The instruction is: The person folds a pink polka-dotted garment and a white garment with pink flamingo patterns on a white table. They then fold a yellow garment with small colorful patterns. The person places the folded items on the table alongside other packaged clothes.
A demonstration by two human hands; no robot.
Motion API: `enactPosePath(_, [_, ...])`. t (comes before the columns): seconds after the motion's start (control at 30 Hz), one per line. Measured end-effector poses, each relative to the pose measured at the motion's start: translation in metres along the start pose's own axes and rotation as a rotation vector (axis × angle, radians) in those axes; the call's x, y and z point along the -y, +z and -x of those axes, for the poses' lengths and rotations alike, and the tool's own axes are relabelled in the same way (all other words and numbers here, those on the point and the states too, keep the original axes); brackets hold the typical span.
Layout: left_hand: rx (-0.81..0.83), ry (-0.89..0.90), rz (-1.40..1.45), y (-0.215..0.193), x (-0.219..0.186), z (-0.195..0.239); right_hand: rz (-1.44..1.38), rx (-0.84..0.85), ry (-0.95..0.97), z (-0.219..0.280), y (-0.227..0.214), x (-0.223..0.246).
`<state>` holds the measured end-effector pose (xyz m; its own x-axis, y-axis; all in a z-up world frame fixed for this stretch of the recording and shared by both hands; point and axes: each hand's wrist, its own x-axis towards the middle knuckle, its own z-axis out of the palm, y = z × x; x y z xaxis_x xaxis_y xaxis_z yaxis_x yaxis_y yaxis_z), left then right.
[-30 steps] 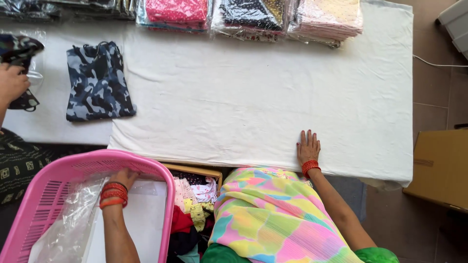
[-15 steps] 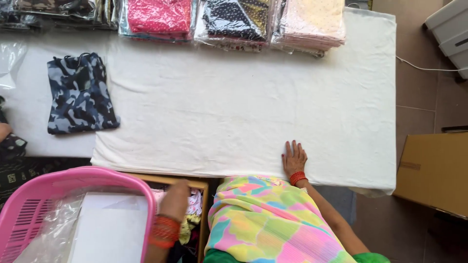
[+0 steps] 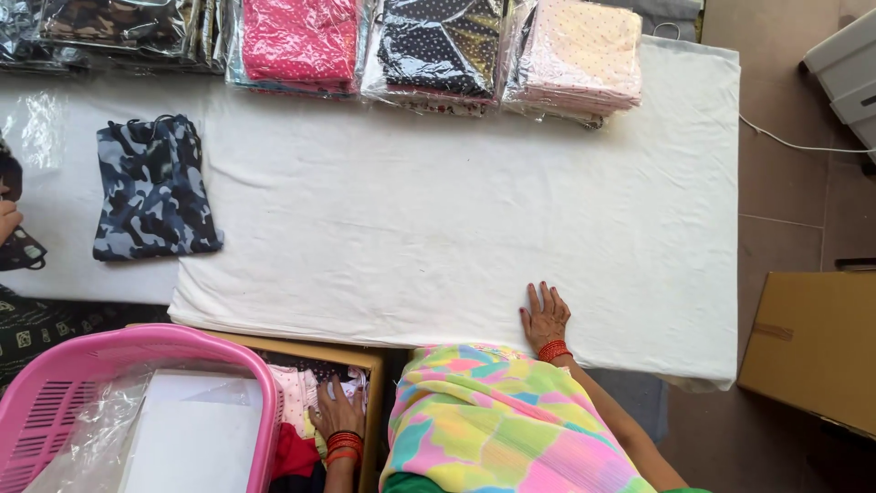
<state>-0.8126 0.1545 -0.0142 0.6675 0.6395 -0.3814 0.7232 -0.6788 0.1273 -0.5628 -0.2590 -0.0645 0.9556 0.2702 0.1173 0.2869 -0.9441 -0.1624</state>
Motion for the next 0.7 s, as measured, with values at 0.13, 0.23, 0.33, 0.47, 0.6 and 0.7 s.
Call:
enactPosePath(0.13, [-0.128,0.044,-0.136,-0.022,0.004,-0.005,0.018,0.012,0.010,0.002,-0.002,0.000])
enactPosePath(0.23, [-0.113,-0.022,-0.349,-0.054,-0.014,-0.015,0.041,0.051,0.013,-0.003,-0.001,-0.003])
enactPosePath(0.33, [0.064,-0.016,-0.357,-0.026,0.012,-0.032,0.046,0.084,0.013,0.002,0.000,-0.006])
enactPosePath(0.47, [-0.044,0.175,-0.299,-0.037,0.015,-0.040,0.015,0.139,0.038,-0.012,-0.010,-0.006])
enactPosePath(0.6, [-0.366,0.325,-0.198,-0.043,0.028,-0.026,-0.179,0.230,0.139,-0.041,-0.030,0.000])
enactPosePath(0.7, [-0.535,0.423,-0.015,-0.050,0.037,-0.016,-0.411,0.212,-0.028,-0.080,-0.043,0.020])
